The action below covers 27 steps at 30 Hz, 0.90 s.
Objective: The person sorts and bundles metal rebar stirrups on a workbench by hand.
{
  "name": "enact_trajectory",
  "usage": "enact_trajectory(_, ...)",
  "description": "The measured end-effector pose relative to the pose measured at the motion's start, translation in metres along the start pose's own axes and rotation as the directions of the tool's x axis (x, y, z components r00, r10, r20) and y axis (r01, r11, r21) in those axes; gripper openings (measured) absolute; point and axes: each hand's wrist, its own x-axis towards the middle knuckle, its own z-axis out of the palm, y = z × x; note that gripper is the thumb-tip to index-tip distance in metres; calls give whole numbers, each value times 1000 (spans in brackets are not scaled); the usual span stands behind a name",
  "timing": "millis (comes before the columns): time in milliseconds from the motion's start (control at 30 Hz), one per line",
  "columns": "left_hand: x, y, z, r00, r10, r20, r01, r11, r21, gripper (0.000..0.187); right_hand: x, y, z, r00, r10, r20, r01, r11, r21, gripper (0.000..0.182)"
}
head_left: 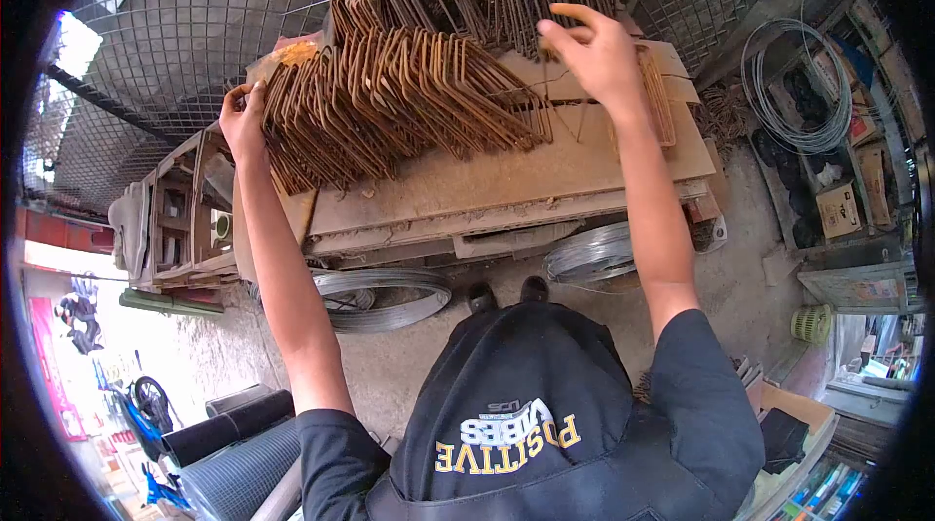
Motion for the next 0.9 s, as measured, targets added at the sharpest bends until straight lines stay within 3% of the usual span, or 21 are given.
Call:
enact_trajectory(67,2,-4,-2,1000,1,4,-1,1000,-9,25,12,8,19,995,-41,92,38,999,35,56)
enact_trajectory(100,6,-6,-2,1000,28,9,-28,1000,8,25,16,8,23,980,-6,198,-19,992,123,58)
enact_trajectory(267,3,-6,-2,999,38,6,-38,999,-2,28,7,15,31,975,-83,205,14,948,318,53)
enact_trajectory(367,3,-3,-2,1000,8,4,-8,1000,2,26,-14,4,14,876,-109,469,63,992,112,45)
enact_trajectory(400,3,-3,-1,1000,-6,5,6,1000,5,25,-24,3,14,876,-107,471,61,992,111,45)
enact_trajectory(467,3,-2,-2,1000,-11,3,11,1000,3,25,-46,-1,17,839,-274,470,421,874,-243,44)
enact_trajectory(500,2,-3,-1,1000,-15,3,15,1000,-2,24,-56,-2,23,847,-283,449,449,834,-321,42)
enact_trajectory(667,4,-3,1,1000,-19,-17,19,1000,23,23,-50,8,45,856,-327,400,452,850,-271,36)
enact_trajectory(767,5,-6,-1,1000,-15,-7,15,1000,11,23,-46,1,47,891,-272,363,377,889,-259,33)
enact_trajectory(900,5,-9,-3,1000,0,24,0,1000,-28,24,-50,-20,49,905,-198,377,345,860,-376,41)
